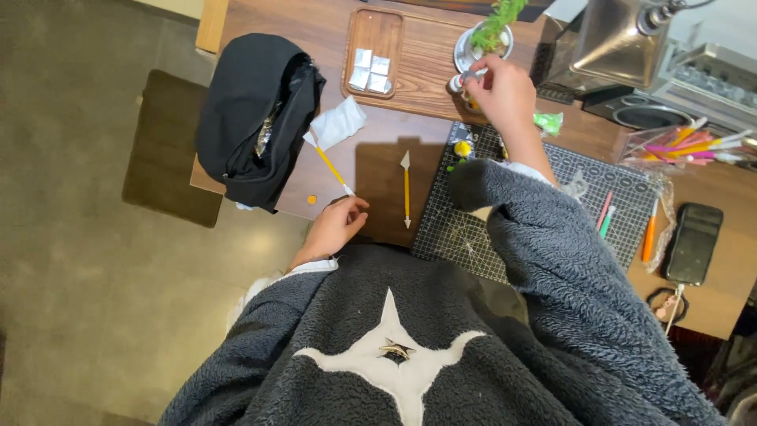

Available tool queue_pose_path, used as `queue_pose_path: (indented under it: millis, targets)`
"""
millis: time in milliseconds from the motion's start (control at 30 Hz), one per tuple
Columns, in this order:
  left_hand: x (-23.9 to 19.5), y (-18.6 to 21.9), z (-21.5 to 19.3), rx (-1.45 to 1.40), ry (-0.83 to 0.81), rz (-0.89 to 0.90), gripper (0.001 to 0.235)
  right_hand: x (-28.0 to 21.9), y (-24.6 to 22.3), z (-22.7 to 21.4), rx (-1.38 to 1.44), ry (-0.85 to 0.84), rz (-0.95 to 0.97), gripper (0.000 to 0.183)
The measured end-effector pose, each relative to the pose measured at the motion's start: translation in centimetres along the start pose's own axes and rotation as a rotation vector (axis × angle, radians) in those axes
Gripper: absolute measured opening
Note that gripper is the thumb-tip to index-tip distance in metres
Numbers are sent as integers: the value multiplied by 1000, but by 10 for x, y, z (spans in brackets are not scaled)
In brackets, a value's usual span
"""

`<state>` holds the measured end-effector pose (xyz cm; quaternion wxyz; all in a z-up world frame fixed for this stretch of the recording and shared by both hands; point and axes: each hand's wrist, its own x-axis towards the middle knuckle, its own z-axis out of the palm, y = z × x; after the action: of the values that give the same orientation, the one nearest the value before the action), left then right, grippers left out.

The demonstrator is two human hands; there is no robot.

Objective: The person arranges small decorative figurines and a potted plant on a wooden tray. They then unwrap a green clay-like object from plastic wrap and place it on the cutting mat.

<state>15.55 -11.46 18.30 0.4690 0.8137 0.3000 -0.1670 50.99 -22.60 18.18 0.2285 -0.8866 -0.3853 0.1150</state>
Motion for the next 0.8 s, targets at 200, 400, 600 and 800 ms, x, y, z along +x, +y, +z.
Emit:
queue_pose_path:
  millis: [200, 400, 600, 800]
  targets:
    - [-8, -17, -5, -25, 49, -63, 22, 18, -1, 23, -61, -3, -7, 12]
    - [-14, -17, -9, -2, 66, -92, 23, 28, 1, 32, -68, -28, 19, 12]
    - [-11, -17, -5, -36, 74, -78, 23, 18, 0, 23, -83, 0, 17, 18]
    - [10, 2, 4, -46, 14, 14, 23, -39, -7, -34, 108, 106, 121, 9]
